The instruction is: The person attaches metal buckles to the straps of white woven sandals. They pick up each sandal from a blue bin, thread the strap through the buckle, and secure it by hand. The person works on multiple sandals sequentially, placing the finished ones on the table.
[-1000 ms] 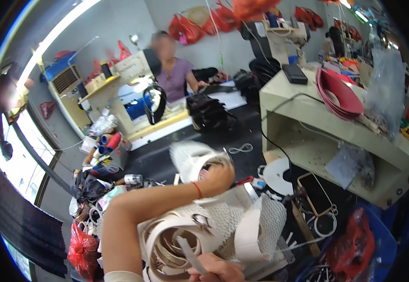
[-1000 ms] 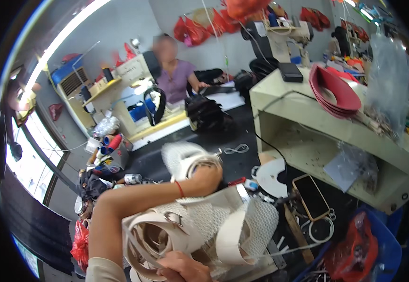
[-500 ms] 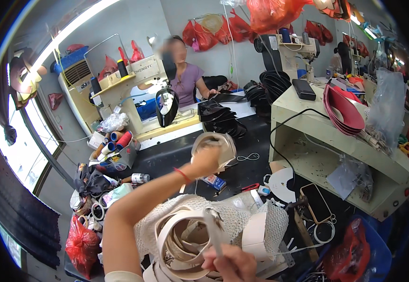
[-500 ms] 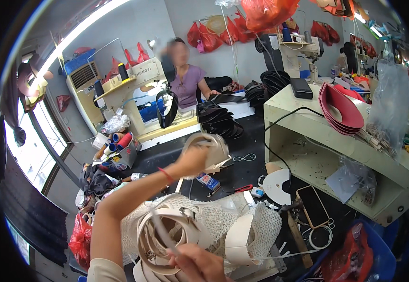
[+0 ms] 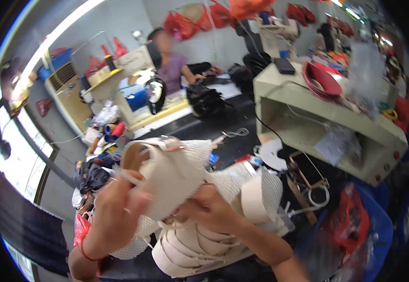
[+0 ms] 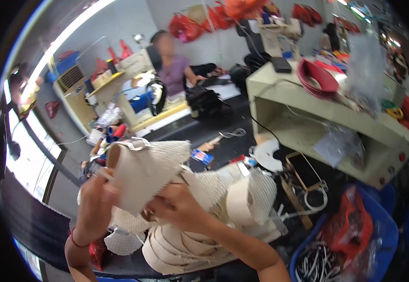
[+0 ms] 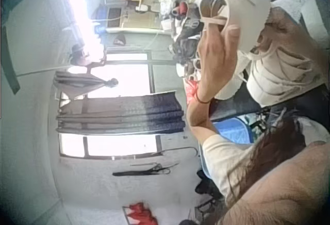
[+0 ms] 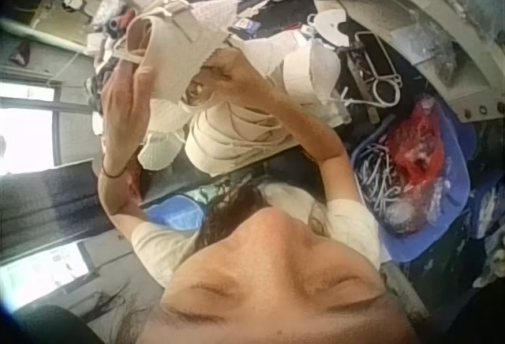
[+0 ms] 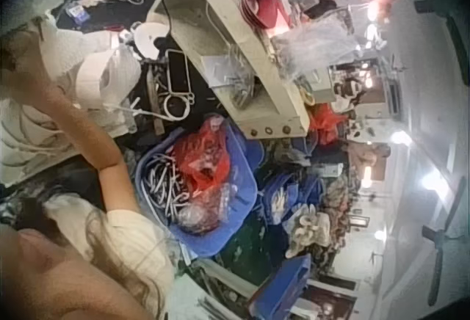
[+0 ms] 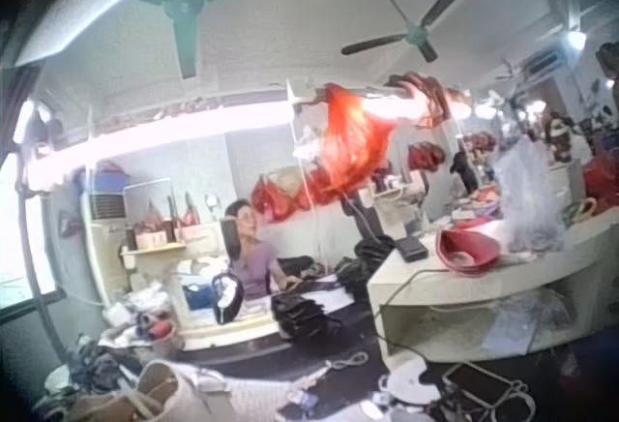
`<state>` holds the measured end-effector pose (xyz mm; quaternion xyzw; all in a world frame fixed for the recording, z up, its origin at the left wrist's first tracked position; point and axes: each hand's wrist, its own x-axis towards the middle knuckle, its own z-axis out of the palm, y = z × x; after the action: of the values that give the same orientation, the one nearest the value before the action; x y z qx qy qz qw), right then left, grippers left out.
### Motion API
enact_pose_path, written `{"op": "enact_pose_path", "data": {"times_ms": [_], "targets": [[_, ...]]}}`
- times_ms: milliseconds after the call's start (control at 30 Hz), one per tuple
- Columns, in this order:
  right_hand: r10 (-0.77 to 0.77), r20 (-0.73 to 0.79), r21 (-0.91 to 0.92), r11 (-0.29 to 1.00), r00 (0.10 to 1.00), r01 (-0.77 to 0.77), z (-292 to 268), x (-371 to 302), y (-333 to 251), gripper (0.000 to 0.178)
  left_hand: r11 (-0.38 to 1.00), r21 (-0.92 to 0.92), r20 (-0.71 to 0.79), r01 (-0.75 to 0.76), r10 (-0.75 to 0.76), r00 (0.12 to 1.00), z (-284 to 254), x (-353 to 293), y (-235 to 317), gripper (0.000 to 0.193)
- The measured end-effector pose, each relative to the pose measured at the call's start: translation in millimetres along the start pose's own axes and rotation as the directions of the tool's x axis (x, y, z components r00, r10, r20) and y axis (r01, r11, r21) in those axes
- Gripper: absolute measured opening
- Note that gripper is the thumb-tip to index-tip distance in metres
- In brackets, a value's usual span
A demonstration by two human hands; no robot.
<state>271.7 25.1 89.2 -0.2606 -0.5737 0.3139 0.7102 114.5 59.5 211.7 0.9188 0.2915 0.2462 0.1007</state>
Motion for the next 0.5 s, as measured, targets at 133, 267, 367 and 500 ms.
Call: {"op": "enact_pose_path", "data": {"times_ms": [133, 267, 367, 500], "targets": [[0.180, 0.023, -0.031, 0.983, 0.983, -0.179, 11, -2, -3, 0.007, 0.764, -0.636, -0.116, 0.110, -0.235, 0.965, 26, -30, -37, 0.038], [-0.226, -0.083, -0.485, 0.860, 0.971, 0.159, 14, -4, -14, 0.009, 0.561, -0.827, -0.077, 0.034, -0.172, 0.982, 5, -21, -57, 0.030], [-0.382, -0.089, -0.805, 0.571, 0.920, 0.160, -26, -32, -21, 0.013, 0.456, -0.890, -0.114, 0.003, -0.230, 0.967, -2, -11, -60, 0.029], [-0.079, -0.349, -0.900, 0.306, 0.934, -0.311, -128, -117, -17, 0.017, 0.442, -0.897, -0.174, -0.018, -0.315, 0.933, -8, -12, -74, 0.027]]}}
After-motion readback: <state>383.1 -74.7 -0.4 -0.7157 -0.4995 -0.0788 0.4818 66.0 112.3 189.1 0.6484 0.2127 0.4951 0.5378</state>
